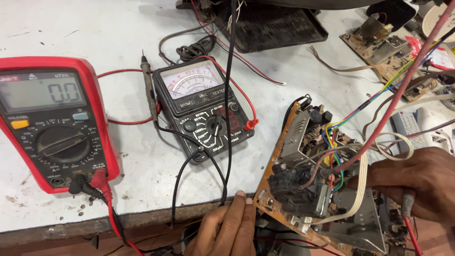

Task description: The person uses a multimeter to test various points on a circuit board. They hold the board with one hand and probe different components and solder points with the multimeter leads. The person flips the board over to test the solder side and continues probing different areas while monitoring the multimeter display.

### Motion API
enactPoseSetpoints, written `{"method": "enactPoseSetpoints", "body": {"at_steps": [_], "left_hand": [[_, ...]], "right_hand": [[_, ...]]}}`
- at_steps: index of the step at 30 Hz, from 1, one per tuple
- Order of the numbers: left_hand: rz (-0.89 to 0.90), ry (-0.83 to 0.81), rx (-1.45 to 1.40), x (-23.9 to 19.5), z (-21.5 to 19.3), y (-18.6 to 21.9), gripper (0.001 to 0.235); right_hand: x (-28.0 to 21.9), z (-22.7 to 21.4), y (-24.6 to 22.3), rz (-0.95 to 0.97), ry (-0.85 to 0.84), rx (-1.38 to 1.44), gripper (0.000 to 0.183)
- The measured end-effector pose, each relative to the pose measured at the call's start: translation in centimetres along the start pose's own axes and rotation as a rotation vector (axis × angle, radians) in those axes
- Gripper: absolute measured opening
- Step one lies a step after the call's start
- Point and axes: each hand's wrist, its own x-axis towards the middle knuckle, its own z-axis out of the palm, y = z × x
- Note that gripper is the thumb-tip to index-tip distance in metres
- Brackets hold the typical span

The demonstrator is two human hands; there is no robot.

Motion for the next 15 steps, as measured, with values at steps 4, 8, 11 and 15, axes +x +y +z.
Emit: {"method": "enactPoseSetpoints", "body": {"at_steps": [4, 8, 11, 15], "left_hand": [[-0.002, 0.022, -0.021, -0.1, 0.3, -0.2, 0.019], [0.026, 0.025, -0.032, -0.1, 0.1, -0.4, 0.019], [0.044, 0.013, -0.005, 0.0, -0.5, -0.7, 0.02], [0.045, 0.121, 0.069, 0.3, 0.0, -0.7, 0.016]], "right_hand": [[-0.2, 1.3, 1.3, -0.235, 0.162, 0.12, 0.051], [-0.1, 1.6, 1.6, -0.334, 0.183, 0.133, 0.053], [-0.2, 0.4, 0.9, -0.176, 0.029, 0.167, 0.068], [-0.7, -0.7, -2.0, 0.013, 0.077, 0.149, 0.06]]}}
